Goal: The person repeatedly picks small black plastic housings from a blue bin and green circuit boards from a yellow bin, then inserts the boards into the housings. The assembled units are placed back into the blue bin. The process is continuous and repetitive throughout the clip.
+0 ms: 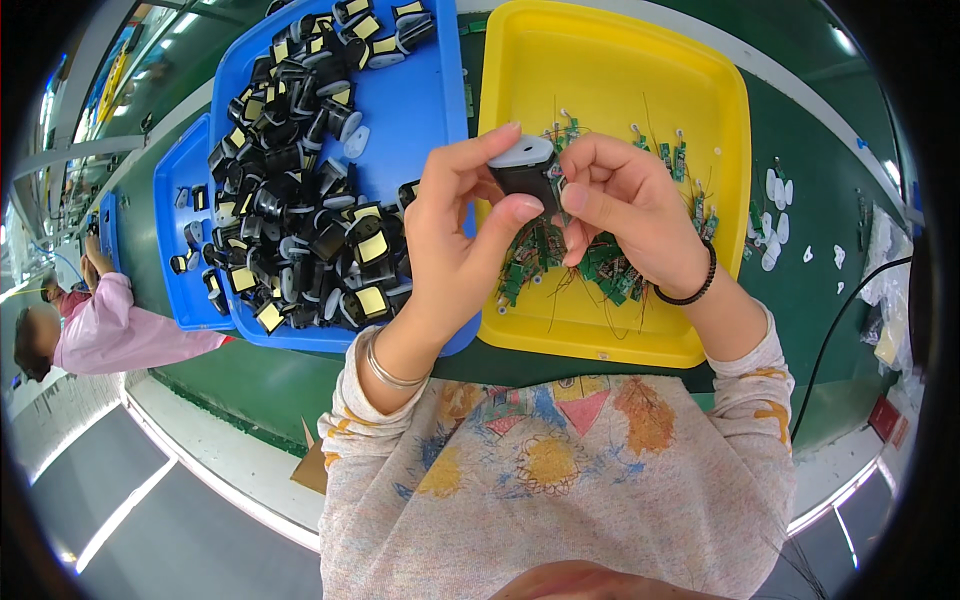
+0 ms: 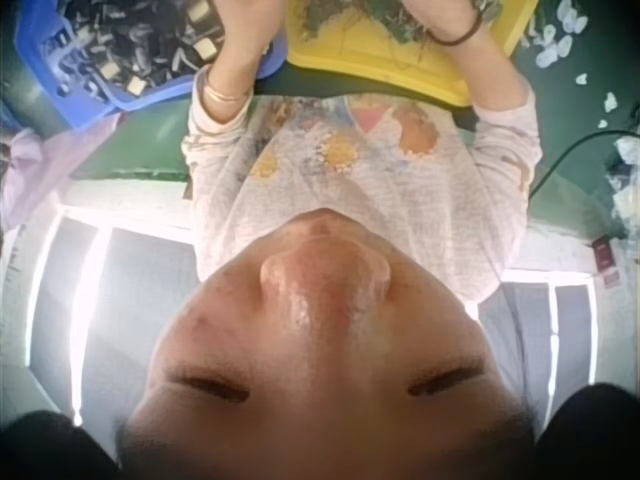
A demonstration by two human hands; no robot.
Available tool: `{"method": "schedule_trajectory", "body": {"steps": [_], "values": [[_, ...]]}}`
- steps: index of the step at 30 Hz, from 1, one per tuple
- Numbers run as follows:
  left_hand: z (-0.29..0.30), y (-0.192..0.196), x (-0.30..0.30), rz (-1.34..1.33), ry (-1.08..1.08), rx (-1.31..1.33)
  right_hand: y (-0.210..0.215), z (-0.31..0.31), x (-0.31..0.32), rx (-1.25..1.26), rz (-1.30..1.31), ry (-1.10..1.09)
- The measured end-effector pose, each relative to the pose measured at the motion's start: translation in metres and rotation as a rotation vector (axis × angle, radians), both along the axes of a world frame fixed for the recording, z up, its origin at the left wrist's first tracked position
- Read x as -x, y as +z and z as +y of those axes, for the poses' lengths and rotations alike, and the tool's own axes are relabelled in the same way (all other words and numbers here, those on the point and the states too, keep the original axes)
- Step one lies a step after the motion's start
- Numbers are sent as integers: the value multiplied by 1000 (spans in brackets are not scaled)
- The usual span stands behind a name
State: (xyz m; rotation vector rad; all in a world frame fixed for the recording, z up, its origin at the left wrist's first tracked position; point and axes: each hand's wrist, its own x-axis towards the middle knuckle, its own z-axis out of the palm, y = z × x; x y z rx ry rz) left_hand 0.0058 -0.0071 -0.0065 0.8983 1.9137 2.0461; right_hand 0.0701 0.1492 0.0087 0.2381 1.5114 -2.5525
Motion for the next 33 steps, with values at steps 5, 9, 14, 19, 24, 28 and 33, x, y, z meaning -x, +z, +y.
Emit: {"method": "schedule_trajectory", "body": {"steps": [5, 9, 14, 19, 24, 28, 33], "values": [[0, 3, -1, -57, -12, -34, -4, 2, -1, -43, 111, 13], [0, 1, -1, -152, -73, -77, -5, -1, -2, -2, 193, -35], [1, 2, -1, -283, -111, -74, -5, -4, -4, -44, 245, -140], [1, 0, 0, -275, -96, -45, -2, -2, -3, -90, 199, -108], [-3, -3, 3, -143, -103, 83, 7, 6, -1, -80, 21, 55], [0, -2, 1, -222, -192, -26, 4, -2, -7, -224, 152, -47], [4, 1, 4, -202, -302, -123, 7, -9, -10, -956, 481, -220]]}}
